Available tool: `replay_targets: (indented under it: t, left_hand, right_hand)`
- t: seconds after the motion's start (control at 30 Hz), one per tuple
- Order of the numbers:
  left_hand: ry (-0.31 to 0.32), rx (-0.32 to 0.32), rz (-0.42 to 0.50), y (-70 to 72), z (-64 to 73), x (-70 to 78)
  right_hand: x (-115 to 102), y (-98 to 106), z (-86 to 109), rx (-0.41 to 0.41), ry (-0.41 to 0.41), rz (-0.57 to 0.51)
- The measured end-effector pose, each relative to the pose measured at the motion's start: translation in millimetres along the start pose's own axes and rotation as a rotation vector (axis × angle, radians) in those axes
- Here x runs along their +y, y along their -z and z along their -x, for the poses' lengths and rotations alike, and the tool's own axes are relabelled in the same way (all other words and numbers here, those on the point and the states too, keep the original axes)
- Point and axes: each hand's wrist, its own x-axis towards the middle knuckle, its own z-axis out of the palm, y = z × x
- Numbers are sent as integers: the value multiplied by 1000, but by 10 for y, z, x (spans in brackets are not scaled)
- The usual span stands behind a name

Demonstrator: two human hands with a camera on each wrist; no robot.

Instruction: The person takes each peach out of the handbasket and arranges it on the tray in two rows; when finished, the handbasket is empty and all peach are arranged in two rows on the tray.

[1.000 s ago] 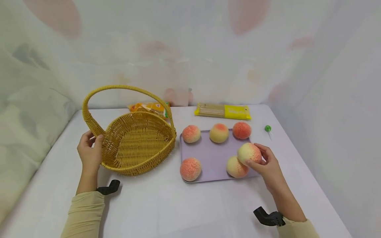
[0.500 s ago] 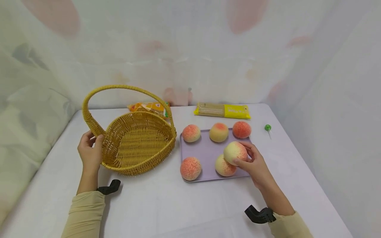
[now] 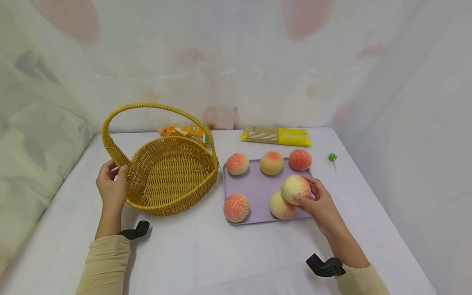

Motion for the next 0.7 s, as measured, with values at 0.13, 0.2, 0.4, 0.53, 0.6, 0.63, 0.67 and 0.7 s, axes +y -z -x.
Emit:
replay_targets:
  t: [0.13, 0.2, 0.4, 0.53, 0.6, 0.63, 0.67, 0.7]
  left_hand:
    - [-3, 0, -15, -14, -4, -18]
    - [-5, -1, -14, -19, 3, -5]
    - [0, 3, -4, -24, -12, -41]
    - [27, 7, -20, -13, -3, -36]
    - [37, 6, -27, -9, -4, -38]
    - [38, 3, -28, -7, -3, -36]
    - [40, 2, -30, -8, -4, -37]
    - [38, 2, -29, -9, -6, -37]
  right_hand:
    - [-6, 5, 4, -4, 10, -12]
    - [-8, 12, 11, -7, 17, -16]
    - [-25, 31, 41, -4, 33, -29]
    - [-38, 60, 52, -6, 53, -31]
    - [-46, 96, 60, 3, 71, -38]
    - [-49, 122, 69, 11, 81, -41]
    - [-52, 156, 78, 21, 92, -48]
    - [-55, 195, 89, 35, 100, -55]
